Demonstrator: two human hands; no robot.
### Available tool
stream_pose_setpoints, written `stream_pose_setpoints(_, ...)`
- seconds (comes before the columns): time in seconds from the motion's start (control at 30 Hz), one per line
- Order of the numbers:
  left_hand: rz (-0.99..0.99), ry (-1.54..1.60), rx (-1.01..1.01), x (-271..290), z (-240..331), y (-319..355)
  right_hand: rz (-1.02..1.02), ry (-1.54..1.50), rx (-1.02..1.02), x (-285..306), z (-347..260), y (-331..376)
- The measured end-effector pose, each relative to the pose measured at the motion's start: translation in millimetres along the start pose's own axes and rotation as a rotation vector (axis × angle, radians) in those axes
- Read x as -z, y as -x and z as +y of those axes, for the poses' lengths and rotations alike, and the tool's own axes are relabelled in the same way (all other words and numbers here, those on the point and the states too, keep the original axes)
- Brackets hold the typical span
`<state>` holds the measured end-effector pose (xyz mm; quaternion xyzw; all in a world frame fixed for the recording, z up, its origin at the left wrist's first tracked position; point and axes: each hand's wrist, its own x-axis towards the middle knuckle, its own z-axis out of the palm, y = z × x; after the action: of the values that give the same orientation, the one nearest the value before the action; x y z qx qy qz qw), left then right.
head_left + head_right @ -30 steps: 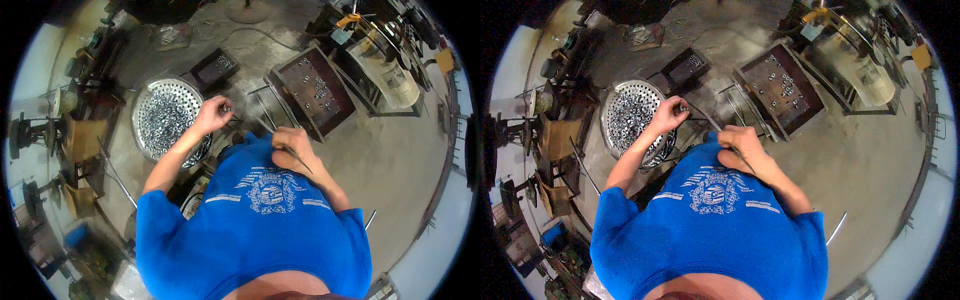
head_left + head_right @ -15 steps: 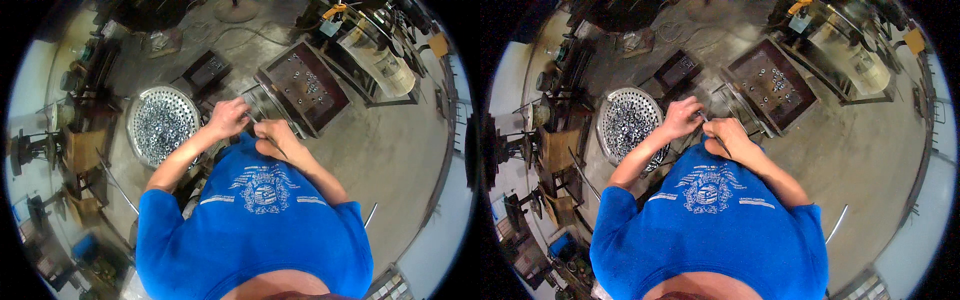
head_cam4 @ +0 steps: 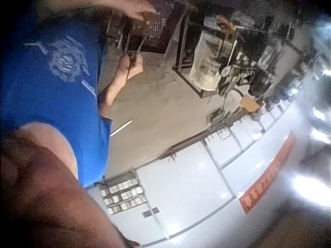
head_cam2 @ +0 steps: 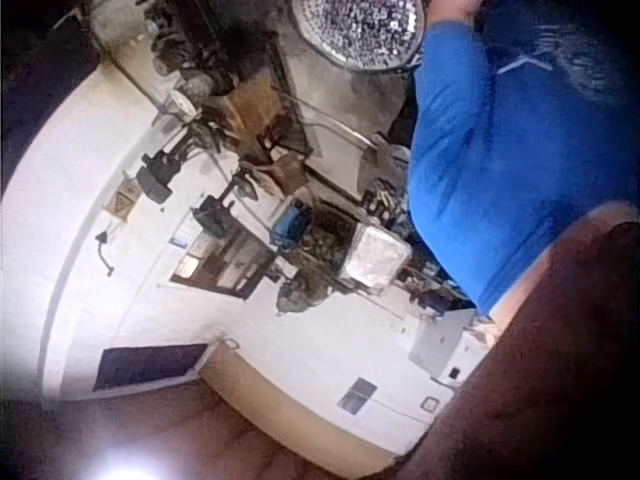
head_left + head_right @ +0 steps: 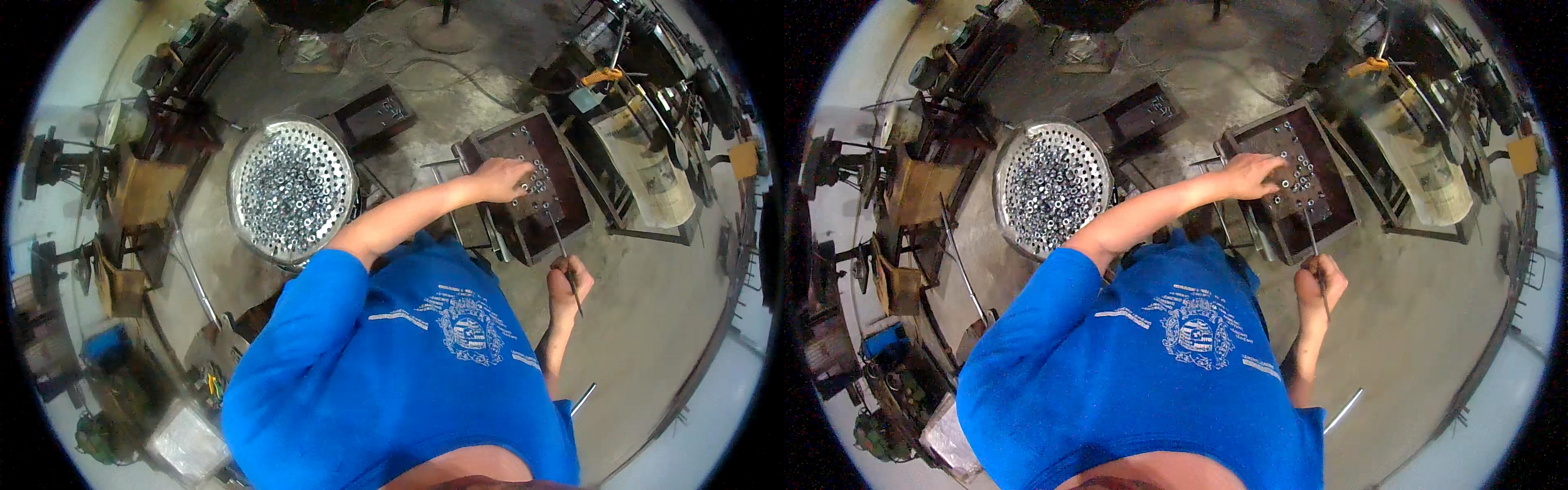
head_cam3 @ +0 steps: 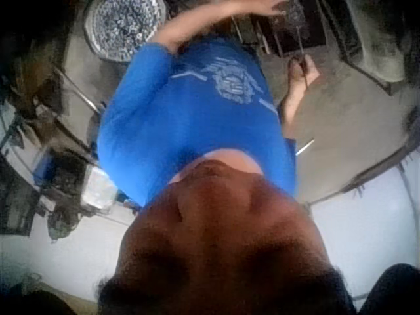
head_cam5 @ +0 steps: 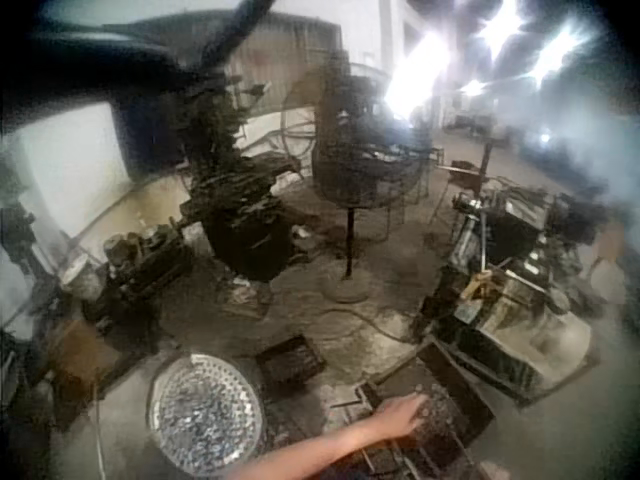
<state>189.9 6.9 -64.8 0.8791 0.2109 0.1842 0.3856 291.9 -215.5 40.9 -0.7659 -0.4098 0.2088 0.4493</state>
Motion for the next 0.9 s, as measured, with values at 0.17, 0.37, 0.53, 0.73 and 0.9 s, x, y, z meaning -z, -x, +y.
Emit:
stream_pose_setpoints(0.17,-0.056,-0.104,0.219,67,-56,96,-0.161,-0.037,0.046,-24,-1,12)
stream_pose_setpoints(0.37,-0.041,-0.465,0.884,150,-139,240,-0.348,-0.022,0.098,-49,-32,5)
stream_pose_setpoints(0.53,-0.18,-0.564,0.826,129,-157,268,-0.412,-0.044,0.159,-57,-41,0)
stream_pose_setpoints(0.73,-0.186,-0.585,0.838,133,-145,255,-0.414,0.018,0.163,-61,-42,5)
stream_pose_setpoints(0.9,0.002,-0.219,0.736,145,-110,245,-0.525,-0.052,0.225,-61,-54,6)
